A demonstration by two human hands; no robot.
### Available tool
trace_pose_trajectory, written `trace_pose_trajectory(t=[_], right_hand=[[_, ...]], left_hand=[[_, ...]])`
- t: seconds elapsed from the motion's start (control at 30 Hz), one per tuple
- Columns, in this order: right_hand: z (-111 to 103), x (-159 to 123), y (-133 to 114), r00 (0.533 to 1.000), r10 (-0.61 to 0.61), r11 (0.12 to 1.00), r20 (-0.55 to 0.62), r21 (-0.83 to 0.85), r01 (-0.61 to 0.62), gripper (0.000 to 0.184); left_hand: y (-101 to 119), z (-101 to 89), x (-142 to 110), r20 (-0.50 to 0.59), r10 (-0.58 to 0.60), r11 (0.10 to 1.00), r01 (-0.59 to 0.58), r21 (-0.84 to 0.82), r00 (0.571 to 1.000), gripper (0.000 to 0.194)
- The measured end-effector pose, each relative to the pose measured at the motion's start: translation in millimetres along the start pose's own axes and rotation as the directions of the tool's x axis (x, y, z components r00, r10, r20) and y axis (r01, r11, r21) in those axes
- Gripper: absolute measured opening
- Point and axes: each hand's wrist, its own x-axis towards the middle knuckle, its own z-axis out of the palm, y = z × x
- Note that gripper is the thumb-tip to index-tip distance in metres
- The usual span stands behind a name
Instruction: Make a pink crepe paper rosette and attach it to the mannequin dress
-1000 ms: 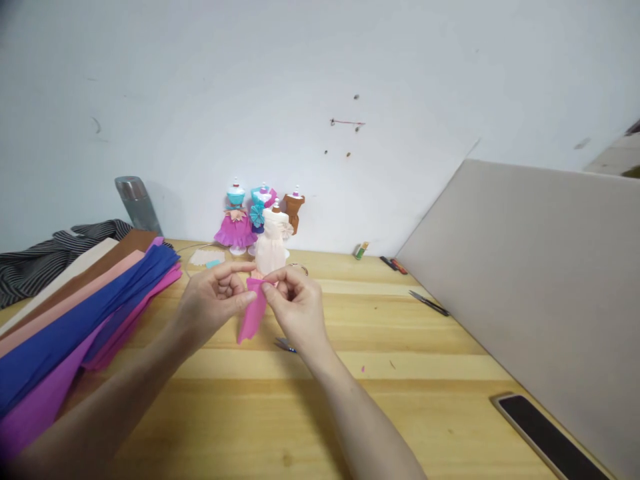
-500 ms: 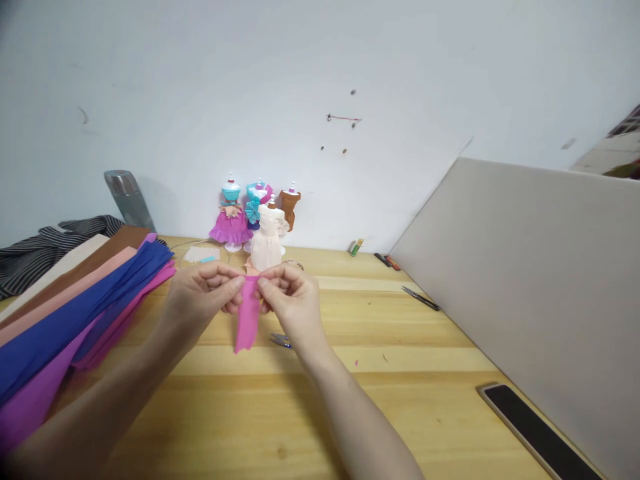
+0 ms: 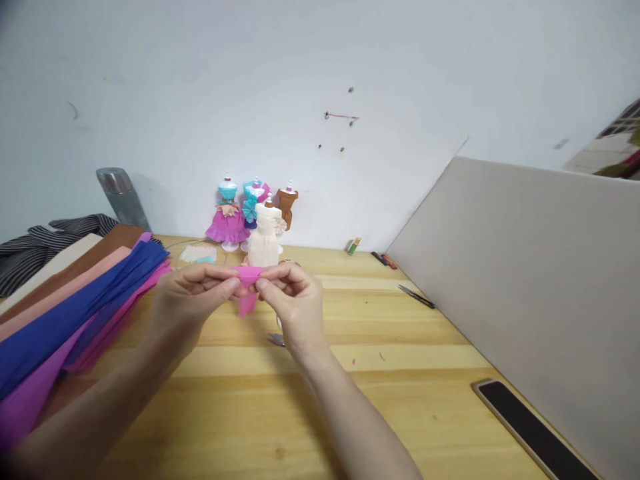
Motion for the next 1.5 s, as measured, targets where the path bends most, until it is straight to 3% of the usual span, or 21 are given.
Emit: trace_pose_trajectory(t=[0.17,0.43,0.6,0.8,0.9,1.07,1.17,1.3,1.5], right_hand=[[-0.5,-4.6,0.5,0.996,-0.094,0.995,-0.011,-0.035,0.093,0.009],[2.3,-6.3,-1.1,0.993,-0.106,0.994,-0.043,-0.019,0.105,0.009],[5.0,-7.1,-1.8,0.991,-0.117,0.993,-0.057,-0.025,0.116,0.009],[6.9,-9.6,-0.6,0.973,-0.217,0.973,-0.082,-0.099,0.209,0.011],[6.0,-11.9,0.2,0.947,-0.313,0.935,-0.079,-0.2,0.292,0.01],[5.1,-13.3,-0.2,0.895,-0.443,0.859,0.045,-0.266,0.438,0.014],[5.7,-12.7,-1.2,0.884,-0.466,0.842,0.05,-0.283,0.46,0.018],[5.0,-12.1,-0.7,0.879,-0.475,0.822,0.051,-0.332,0.463,0.02],[3.2,-11.5,0.4,0.822,-0.553,0.688,0.14,-0.48,0.545,0.022]], left_hand=[[3.4,1.4,-3.2,0.011,0.007,0.998,-0.006,-0.061,1.0,0.006],[3.4,4.8,-6.5,-0.021,0.028,0.997,-0.03,-0.066,0.999,0.008],[-2.7,4.5,-7.9,-0.021,0.152,0.985,-0.153,-0.078,0.988,0.008],[-13.3,0.1,-9.0,0.006,0.377,0.923,-0.376,0.081,0.926,0.015],[-15.9,-2.6,-7.9,0.023,0.516,0.834,-0.509,0.212,0.856,0.018],[-11.7,-4.4,-8.1,0.064,0.655,0.706,-0.64,0.304,0.753,0.017],[-7.2,-3.7,-10.4,0.079,0.664,0.687,-0.649,0.327,0.743,0.017],[-4.3,-3.2,-12.7,0.095,0.631,0.697,-0.617,0.366,0.77,0.02],[-6.9,-3.1,-11.8,0.08,0.651,0.664,-0.617,0.423,0.755,0.021]])
